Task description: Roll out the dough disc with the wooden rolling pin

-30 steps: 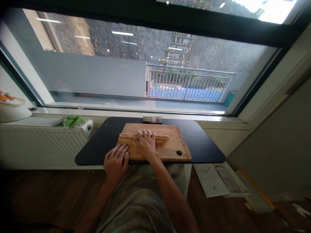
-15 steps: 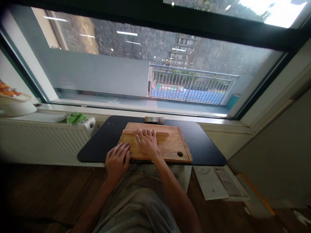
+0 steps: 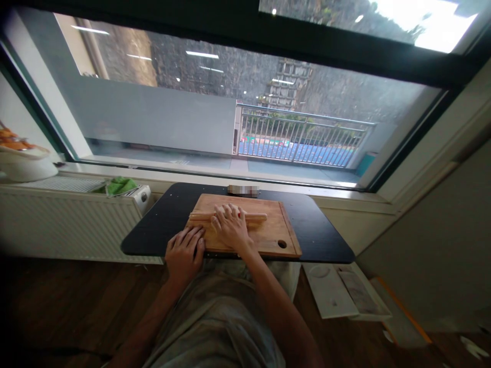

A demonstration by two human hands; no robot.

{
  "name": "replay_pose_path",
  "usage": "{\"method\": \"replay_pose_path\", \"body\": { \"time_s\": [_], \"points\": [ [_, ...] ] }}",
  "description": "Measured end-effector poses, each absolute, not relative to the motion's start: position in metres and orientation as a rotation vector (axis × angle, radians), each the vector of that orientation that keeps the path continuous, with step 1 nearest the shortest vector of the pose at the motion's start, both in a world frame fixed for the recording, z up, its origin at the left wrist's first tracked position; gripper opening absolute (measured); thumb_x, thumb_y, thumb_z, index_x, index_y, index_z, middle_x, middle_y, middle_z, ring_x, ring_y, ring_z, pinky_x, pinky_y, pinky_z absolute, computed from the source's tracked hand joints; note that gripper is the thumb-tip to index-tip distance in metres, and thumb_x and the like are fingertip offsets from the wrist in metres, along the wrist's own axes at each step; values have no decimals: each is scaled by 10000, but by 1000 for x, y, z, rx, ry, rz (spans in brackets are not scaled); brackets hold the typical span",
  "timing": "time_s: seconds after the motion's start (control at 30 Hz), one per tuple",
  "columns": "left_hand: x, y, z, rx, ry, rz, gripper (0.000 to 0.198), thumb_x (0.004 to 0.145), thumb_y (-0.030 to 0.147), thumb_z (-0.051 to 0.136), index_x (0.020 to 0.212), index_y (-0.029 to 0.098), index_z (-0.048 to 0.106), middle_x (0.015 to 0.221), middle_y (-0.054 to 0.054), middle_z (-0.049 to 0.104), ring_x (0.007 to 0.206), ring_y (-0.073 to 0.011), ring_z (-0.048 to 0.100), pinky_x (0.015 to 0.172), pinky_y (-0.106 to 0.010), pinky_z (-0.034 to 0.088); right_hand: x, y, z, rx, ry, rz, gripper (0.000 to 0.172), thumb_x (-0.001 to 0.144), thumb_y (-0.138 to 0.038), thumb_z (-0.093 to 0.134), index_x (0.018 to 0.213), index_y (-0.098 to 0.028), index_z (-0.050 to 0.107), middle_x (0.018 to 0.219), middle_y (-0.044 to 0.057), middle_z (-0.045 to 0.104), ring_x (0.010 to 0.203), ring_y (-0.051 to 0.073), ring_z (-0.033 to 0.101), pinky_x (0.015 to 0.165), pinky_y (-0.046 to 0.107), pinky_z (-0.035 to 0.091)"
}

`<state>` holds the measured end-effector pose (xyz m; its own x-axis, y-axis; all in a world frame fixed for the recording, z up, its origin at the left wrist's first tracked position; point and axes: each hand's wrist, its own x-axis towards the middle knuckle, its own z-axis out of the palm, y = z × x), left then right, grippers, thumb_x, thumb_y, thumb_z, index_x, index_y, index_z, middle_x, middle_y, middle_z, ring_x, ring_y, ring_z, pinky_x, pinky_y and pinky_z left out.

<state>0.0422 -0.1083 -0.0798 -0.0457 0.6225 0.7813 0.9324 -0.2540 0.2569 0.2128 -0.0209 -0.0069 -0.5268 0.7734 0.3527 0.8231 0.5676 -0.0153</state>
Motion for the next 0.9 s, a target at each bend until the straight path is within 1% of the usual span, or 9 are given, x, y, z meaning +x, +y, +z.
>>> {"method": "replay_pose_path", "body": {
  "time_s": [0.07, 0.2, 0.4, 0.53, 0.63, 0.73, 0.77, 0.83, 0.9],
  "points": [
    [42, -108, -80, -1886, -1631, -1223, 358, 1125, 281, 521, 1350, 233, 795, 1407, -72, 814, 1393, -320, 684, 1174, -509, 446, 207, -5, -1, -1399, -2512, -178, 544, 1212, -449, 344, 1715, -297, 484, 1761, 114, 509, 1646, 349, 392, 1332, 628, 327],
    [41, -107, -80, -1887, -1610, -1231, 348, 1129, 283, 521, 1349, 232, 786, 1408, -67, 814, 1384, -319, 694, 1165, -507, 449, 198, 11, 4, -1508, -2461, -157, 561, 1215, -482, 315, 1729, -314, 463, 1747, 116, 531, 1630, 340, 421, 1326, 627, 327],
    [43, -107, -78, -1893, -1615, -1255, 350, 1122, 279, 527, 1353, 250, 790, 1404, -66, 816, 1372, -322, 703, 1163, -518, 453, 205, -9, -2, -1363, -2475, -202, 558, 1218, -461, 341, 1725, -262, 461, 1631, 141, 635, 1541, 332, 503, 1310, 597, 329],
    [44, -109, -77, -1896, -1615, -1306, 322, 1111, 281, 547, 1298, 253, 808, 1369, -63, 830, 1348, -321, 715, 1156, -524, 462, 217, -29, -5, -1283, -2437, -192, 556, 1218, -459, 376, 1736, -268, 446, 1614, 139, 644, 1503, 312, 536, 1303, 573, 339],
    [38, -110, -69, -1925, -1624, -1371, 288, 1109, 298, 549, 1166, 249, 827, 1256, -55, 862, 1237, -307, 752, 1107, -512, 492, 224, -38, -1, -1227, -2424, -156, 532, 1218, -449, 392, 1700, -252, 497, 1585, 134, 675, 1480, 297, 569, 1296, 542, 354],
    [29, -103, -49, -1991, -1665, -1457, 343, 1131, 328, 500, 996, 248, 806, 1067, -43, 872, 1019, -265, 767, 1003, -458, 544, 231, -41, 5, -1140, -2417, -75, 490, 1225, -412, 363, 1618, -235, 596, 1603, 122, 675, 1496, 274, 581, 1298, 495, 375],
    [27, -99, -40, -2034, -1667, -1470, 364, 1136, 333, 481, 977, 246, 797, 1043, -46, 867, 989, -255, 760, 974, -435, 562, 234, -41, 7, -1112, -2417, -39, 478, 1226, -398, 358, 1587, -239, 627, 1606, 112, 677, 1501, 262, 585, 1296, 472, 387],
    [30, -87, -23, -2135, -1669, -1399, 344, 1130, 352, 489, 1035, 247, 802, 1111, -54, 862, 1052, -258, 750, 1007, -425, 571, 244, -36, 8, -1102, -2411, 27, 450, 1224, -385, 374, 1519, -257, 689, 1574, 89, 706, 1479, 240, 617, 1274, 428, 426],
    [42, -74, -10, -2196, -1680, -1290, 350, 1128, 346, 474, 1064, 243, 803, 1171, -67, 853, 1124, -262, 742, 1078, -431, 557, 259, -29, 7, -1187, -2386, 47, 418, 1215, -396, 417, 1443, -273, 745, 1489, 77, 760, 1397, 240, 678, 1228, 416, 473]
  ]
}}
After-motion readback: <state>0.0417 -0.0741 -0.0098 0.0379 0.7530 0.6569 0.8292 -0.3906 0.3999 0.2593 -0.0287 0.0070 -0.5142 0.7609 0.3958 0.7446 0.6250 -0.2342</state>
